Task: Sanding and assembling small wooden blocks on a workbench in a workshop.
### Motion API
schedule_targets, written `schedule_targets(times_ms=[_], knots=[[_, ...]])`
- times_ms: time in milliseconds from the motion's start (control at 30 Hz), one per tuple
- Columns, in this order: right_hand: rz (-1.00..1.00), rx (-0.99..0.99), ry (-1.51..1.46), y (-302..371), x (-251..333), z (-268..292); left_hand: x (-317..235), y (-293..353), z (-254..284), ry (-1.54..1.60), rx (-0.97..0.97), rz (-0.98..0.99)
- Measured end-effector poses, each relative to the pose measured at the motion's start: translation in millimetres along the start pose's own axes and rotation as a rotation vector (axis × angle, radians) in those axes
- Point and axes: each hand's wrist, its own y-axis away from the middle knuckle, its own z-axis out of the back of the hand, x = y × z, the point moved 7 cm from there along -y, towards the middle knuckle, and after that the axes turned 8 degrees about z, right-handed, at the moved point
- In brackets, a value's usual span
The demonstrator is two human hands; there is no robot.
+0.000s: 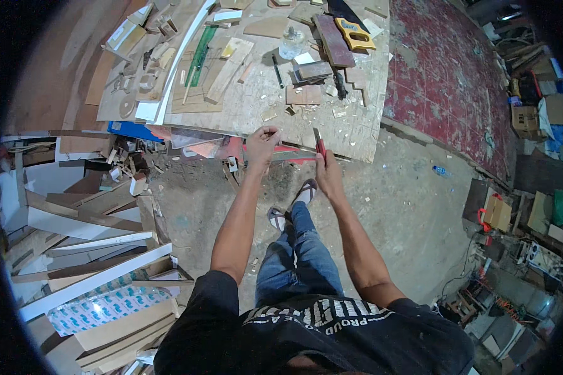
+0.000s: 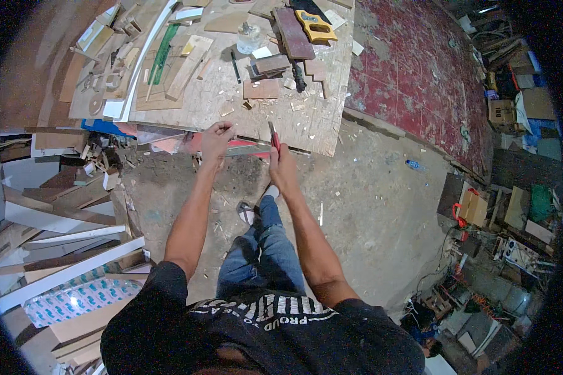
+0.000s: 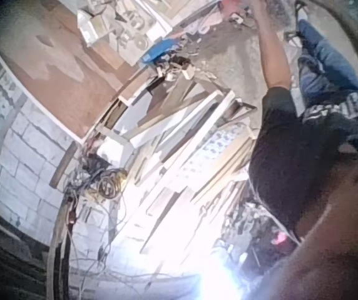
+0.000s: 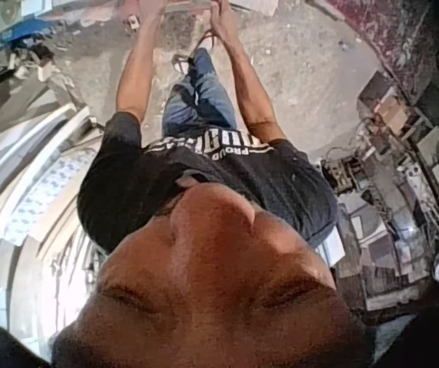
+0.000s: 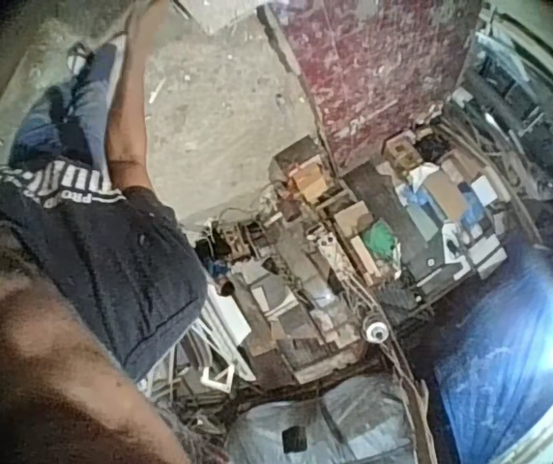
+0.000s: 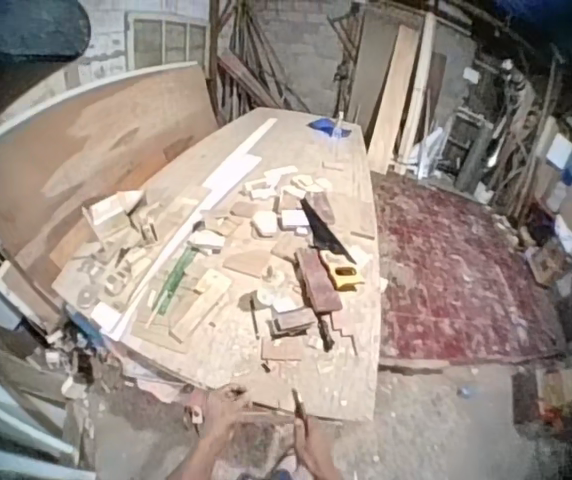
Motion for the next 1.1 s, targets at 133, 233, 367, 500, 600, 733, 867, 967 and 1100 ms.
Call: schedule_targets(times_ms=[133,233,367,500,600,733,867,967,1100], knots=[[-0.238,0.095,-0.735,-15.8,55.0,4.2,-30.5,24.6,9.7,0.127,0.056,0.093],[-0.188,0.108,-0.787,-34.5,94.1,7.4,-70.2,45.7,-4.3,0.065,0.085,0.057],[-0.165,0.190,-0.929,-43.2,125.7,9.5,-104.0,63.2,-10.0,0.043,0.100,-0.028],[-0.234,0.265,-1.124,-48.2,130.5,11.3,-135.8,80.3,-14.6,0.044,0.110,-0.006],[-0.301,0.182,-1.165,-47.4,152.6,21.1,-147.0,86.5,-12.3,0.121,0.158,0.065],[-0.290,0.210,-1.266,-50.8,162.2,28.0,-156.5,88.3,-17.2,0.247,0.178,0.100],[-0.269,0.213,-1.135,-53.9,143.4,35.2,-156.1,82.9,-18.5,0.285,0.152,0.100],[-0.166,0.130,-0.791,-64.1,88.5,37.8,-149.7,72.0,-24.1,0.112,0.050,0.037],[-0.199,0.135,-0.650,-57.3,51.0,22.4,-106.8,49.6,-16.2,0.059,0.004,-0.033]])
